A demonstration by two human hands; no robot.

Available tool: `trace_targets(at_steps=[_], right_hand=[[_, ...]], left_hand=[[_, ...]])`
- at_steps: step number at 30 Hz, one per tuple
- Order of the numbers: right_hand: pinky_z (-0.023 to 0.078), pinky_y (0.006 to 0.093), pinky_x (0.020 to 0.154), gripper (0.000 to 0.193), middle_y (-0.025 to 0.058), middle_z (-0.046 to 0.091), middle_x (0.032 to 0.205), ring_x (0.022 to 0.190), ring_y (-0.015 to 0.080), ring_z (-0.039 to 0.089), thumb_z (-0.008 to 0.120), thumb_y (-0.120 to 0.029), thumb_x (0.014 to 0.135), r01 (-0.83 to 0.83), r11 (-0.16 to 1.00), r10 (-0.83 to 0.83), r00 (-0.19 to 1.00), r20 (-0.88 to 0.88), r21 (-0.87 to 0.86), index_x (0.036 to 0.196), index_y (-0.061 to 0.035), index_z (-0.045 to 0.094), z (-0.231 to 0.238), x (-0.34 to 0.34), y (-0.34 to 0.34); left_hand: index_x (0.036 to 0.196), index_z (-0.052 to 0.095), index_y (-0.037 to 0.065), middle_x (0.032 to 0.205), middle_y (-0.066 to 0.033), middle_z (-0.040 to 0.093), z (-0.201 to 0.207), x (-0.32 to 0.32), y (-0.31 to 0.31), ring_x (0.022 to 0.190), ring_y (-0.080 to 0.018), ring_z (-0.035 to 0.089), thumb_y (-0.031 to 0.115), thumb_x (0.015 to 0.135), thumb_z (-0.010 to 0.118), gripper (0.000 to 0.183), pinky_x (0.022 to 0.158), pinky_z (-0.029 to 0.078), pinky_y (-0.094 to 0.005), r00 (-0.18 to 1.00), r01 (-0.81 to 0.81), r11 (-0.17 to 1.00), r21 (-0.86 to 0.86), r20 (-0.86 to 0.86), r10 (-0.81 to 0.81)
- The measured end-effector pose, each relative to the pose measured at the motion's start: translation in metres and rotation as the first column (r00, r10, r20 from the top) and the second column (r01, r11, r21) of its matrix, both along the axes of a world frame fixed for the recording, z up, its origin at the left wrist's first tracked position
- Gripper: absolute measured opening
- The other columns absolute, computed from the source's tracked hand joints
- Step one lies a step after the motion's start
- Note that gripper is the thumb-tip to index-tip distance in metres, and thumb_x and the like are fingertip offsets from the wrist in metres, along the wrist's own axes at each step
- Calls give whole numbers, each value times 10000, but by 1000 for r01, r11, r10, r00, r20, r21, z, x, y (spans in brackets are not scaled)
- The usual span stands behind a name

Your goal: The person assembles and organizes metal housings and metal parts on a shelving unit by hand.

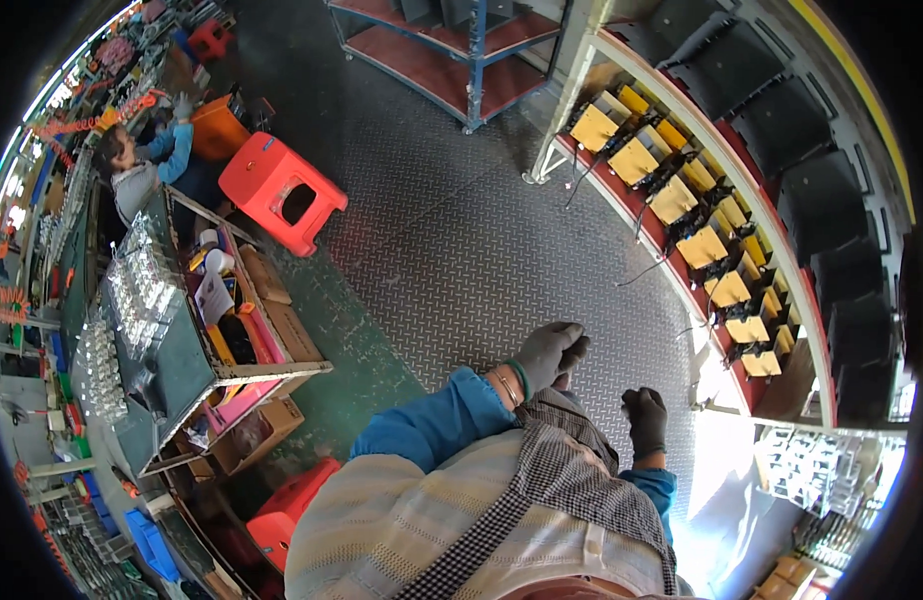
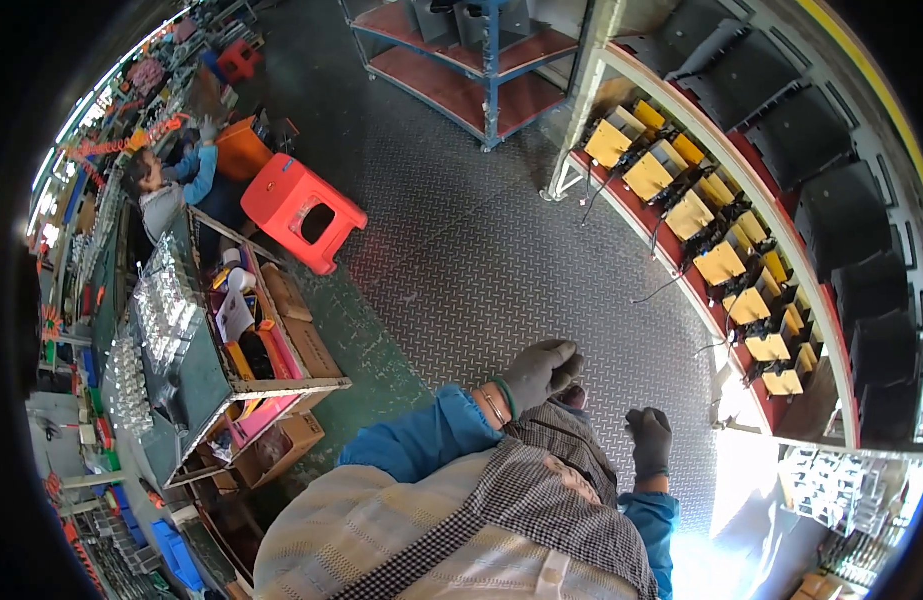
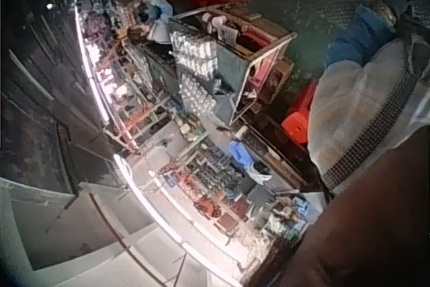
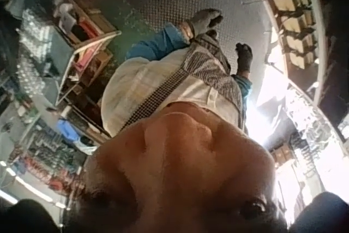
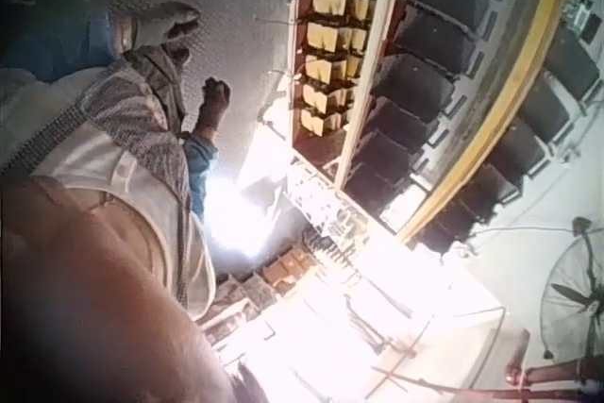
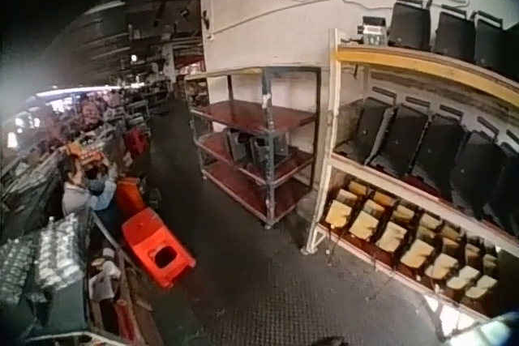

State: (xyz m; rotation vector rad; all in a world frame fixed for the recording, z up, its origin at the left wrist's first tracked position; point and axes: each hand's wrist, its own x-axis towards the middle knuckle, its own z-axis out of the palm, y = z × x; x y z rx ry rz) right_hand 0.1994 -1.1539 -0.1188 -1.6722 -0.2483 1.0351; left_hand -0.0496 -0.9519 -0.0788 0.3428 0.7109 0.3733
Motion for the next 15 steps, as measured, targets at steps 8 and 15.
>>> trace_targets(at_steps=[8,15], right_hand=[[574,368,642,205,170,719,960,838,267,723,529,-125,970,-32,959,10,997,-80,-282,1109,13,591,-56,27,-18],[560,411,619,221,176,720,944,766,287,705,517,-155,979,-102,847,-9,979,-204,-522,1118,-5,601,-154,73,-29]], left_hand=[[1108,664,59,981,-43,704,-36,0,19,809,-137,654,223,1025,614,190,674,539,-265,969,-231,953,-194,45,244],[1207,631,25,1032,-60,699,-76,-10,81,907,-164,677,192,1060,551,237,683,561,-268,925,-381,881,-279,-108,365]])
